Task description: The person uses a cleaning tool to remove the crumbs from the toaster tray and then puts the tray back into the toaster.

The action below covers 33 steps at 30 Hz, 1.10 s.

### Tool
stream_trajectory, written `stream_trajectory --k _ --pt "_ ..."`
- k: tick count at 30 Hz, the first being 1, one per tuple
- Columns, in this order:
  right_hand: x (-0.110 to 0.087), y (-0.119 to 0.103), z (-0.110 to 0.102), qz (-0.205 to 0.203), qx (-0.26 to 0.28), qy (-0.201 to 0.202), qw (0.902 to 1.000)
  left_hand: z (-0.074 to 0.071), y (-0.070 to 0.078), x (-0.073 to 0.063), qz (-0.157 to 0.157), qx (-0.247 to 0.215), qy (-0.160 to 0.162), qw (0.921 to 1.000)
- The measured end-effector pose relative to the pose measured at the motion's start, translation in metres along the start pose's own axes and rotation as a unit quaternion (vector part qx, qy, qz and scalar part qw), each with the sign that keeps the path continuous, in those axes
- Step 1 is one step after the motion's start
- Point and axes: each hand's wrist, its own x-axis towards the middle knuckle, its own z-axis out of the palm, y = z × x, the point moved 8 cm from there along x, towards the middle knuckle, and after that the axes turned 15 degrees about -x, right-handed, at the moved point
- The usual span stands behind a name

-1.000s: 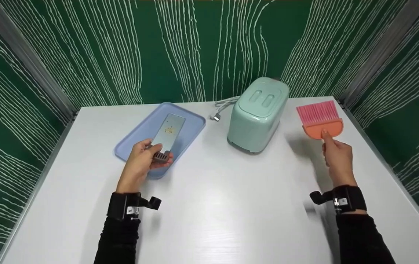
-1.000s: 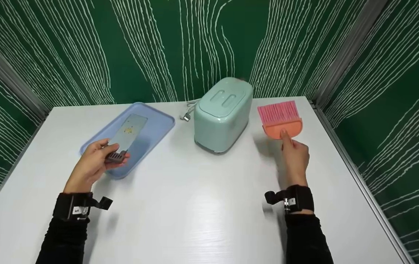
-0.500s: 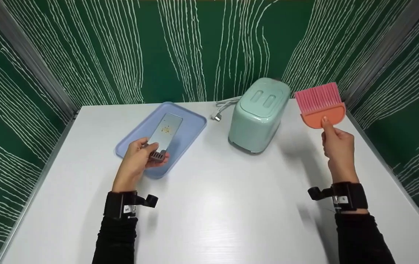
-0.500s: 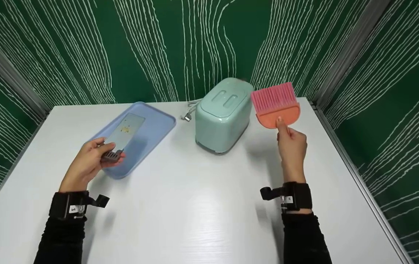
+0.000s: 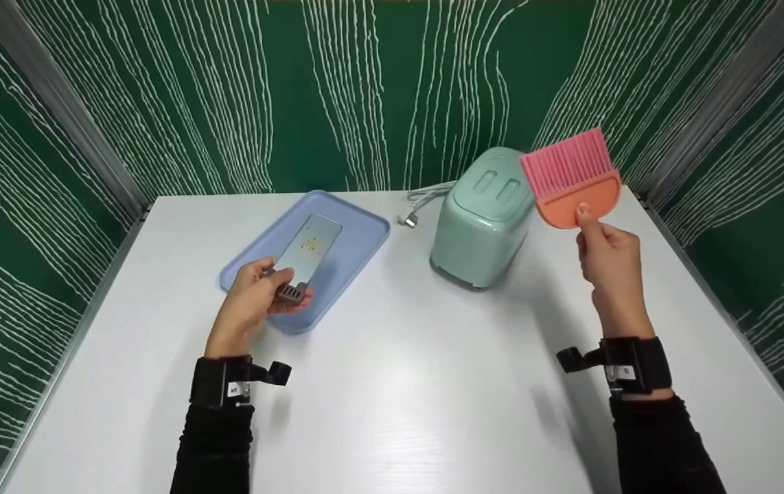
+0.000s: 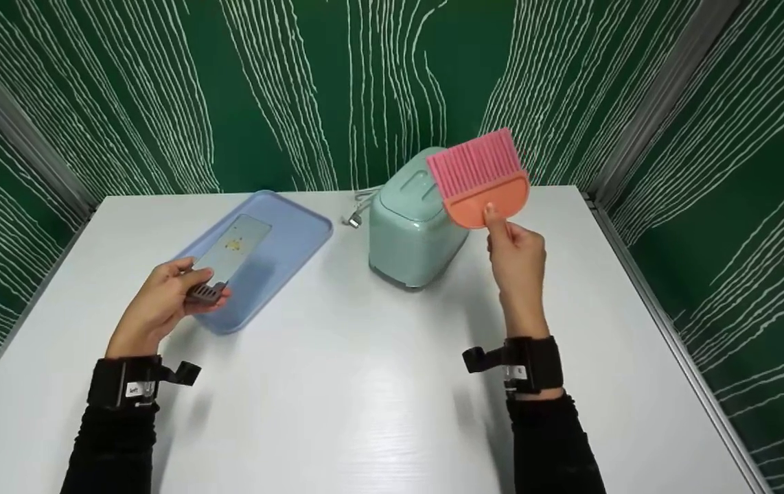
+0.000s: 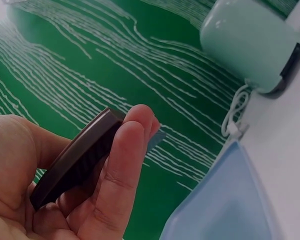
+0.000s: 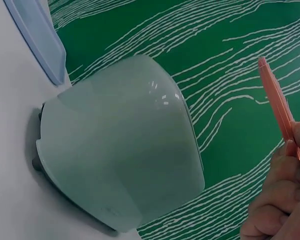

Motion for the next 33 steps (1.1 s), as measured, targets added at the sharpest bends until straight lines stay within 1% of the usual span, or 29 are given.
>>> stream_trajectory --k 5,8,12,15,23,26,33 --pt "-0.009 -0.020 0.026 -0.048 -0.029 -0.010 0.9984 -0.004 -0.002 -0.003 -0.007 0.004 0.003 1.0000" --pt "-0.018 -0.034 0.043 -0.083 -0.046 -0.016 0.9953 -0.005 -0.002 -0.004 -0.010 0.004 0.001 0.9999" --pt "-0.030 -0.051 0.071 -0.125 -0.049 -0.036 0.9903 -0.005 -0.001 -0.003 -0.014 0.000 -0.001 0.9999" --pt "-0.039 -0.058 0.093 -0.145 -0.050 -0.054 0.9867 -0.004 0.000 -0.001 -0.017 0.002 -0.005 0.9998" --pt "-0.057 -0.066 0.157 -0.172 -0.068 -0.133 0.9737 0.000 0.000 0.003 -0.020 0.009 -0.018 0.9996" --pt "-0.061 -0.067 0.172 -0.175 -0.075 -0.143 0.9711 -0.001 0.000 0.003 -0.021 0.010 -0.015 0.9996" --pt "-0.070 -0.062 0.202 -0.176 -0.128 -0.157 0.9634 0.001 -0.002 0.002 -0.028 0.005 -0.024 0.9993"
